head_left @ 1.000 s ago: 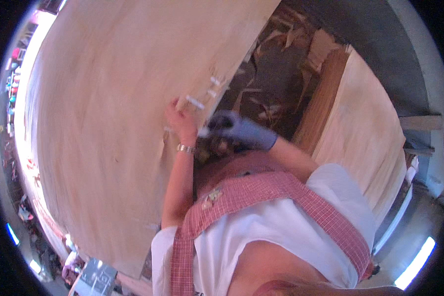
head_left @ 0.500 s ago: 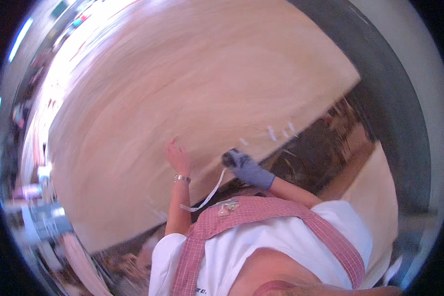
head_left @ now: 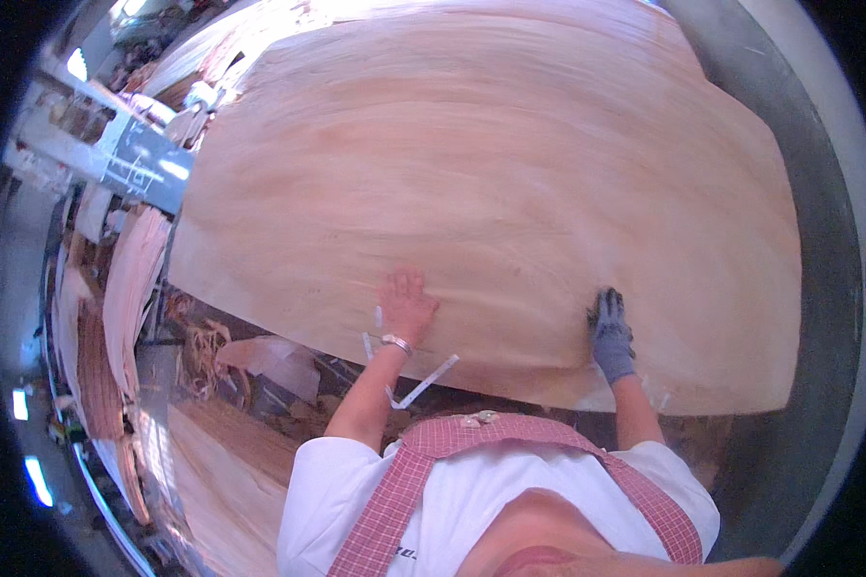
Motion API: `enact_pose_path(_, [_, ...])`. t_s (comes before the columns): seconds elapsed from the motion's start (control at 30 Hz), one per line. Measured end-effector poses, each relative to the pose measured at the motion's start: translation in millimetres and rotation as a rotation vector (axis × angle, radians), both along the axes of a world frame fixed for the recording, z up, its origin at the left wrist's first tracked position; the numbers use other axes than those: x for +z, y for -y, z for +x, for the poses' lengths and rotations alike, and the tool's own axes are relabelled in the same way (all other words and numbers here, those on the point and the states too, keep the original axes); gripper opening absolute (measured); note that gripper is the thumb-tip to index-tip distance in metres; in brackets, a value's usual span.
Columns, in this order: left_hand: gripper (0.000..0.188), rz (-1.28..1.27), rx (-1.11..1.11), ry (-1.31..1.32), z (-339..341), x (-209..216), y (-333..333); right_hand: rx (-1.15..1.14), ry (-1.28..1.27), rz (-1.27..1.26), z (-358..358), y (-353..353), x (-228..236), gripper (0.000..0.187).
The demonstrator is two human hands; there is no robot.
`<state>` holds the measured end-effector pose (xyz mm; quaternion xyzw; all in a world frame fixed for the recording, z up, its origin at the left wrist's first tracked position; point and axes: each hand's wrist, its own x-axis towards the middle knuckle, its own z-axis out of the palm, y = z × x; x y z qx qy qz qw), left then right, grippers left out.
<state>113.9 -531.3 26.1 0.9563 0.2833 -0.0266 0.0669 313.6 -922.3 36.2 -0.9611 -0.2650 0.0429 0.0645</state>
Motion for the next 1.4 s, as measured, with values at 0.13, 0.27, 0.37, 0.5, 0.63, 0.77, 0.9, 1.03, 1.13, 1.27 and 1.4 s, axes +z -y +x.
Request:
enact_pose_path(0.13, [0.077, -0.025, -0.001, 0.029, -25.6, 6.6, 45.7, 0.041, -0.012, -0.052, -12.1, 52.0, -5.5, 0.057])
enact_pose_path(0.27, [0.080, -0.211, -0.079, -0.015, -52.2, 28.6, 59.9, -0.248, -0.430, -0.315, 1.8, 37.5, 45.9, 0.052])
enact_pose_path(0.37, [0.082, -0.205, -0.079, 0.103, -39.8, 14.2, -17.7, -0.133, -0.022, 0.026, 39.7, 10.0, 14.4, 0.050])
enact_pose_path(0.5, [0.079, 0.069, 0.103, 0.242, 11.0, 9.3, -184.4, -0.186, 0.144, 0.060, 97.7, -55.2, -38.4, 0.054])
enact_pose_path(0.63, [0.080, -0.001, 0.151, 0.072, 2.0, 4.6, -227.6, -0.256, 0.050, -0.096, 84.9, -61.9, -44.6, 0.057])
enact_pose_path(0.77, [0.083, -0.115, 0.181, 0.089, -60.1, -4.4, -221.8, -0.229, -0.017, -0.134, 38.7, -70.5, -28.7, 0.059])
enact_pose_path(0.9, [0.083, -0.041, 0.137, 0.036, -110.8, 16.8, -189.5, -0.183, -0.010, -0.035, 0.9, -19.0, -41.0, 0.056])
enact_pose_path(1.03, [0.081, -0.210, 0.097, -0.034, -129.4, 26.1, -145.3, -0.317, -0.059, -0.108, 13.0, 48.9, -47.4, 0.054])
enact_pose_path(1.13, [0.079, -0.079, 0.109, 0.007, -125.8, 30.8, -165.8, -0.400, -0.050, -0.158, 32.5, 27.1, -38.5, 0.054])
enact_pose_path(1.27, [0.077, -0.003, 0.184, 0.035, -85.4, 9.9, -220.5, -0.367, 0.143, -0.159, 49.1, -1.8, -74.1, 0.056])
enact_pose_path(1.4, [0.080, 0.027, 0.211, 0.017, -142.6, -39.5, -252.2, -0.281, 0.050, -0.380, 24.2, -36.6, -78.3, 0.056])
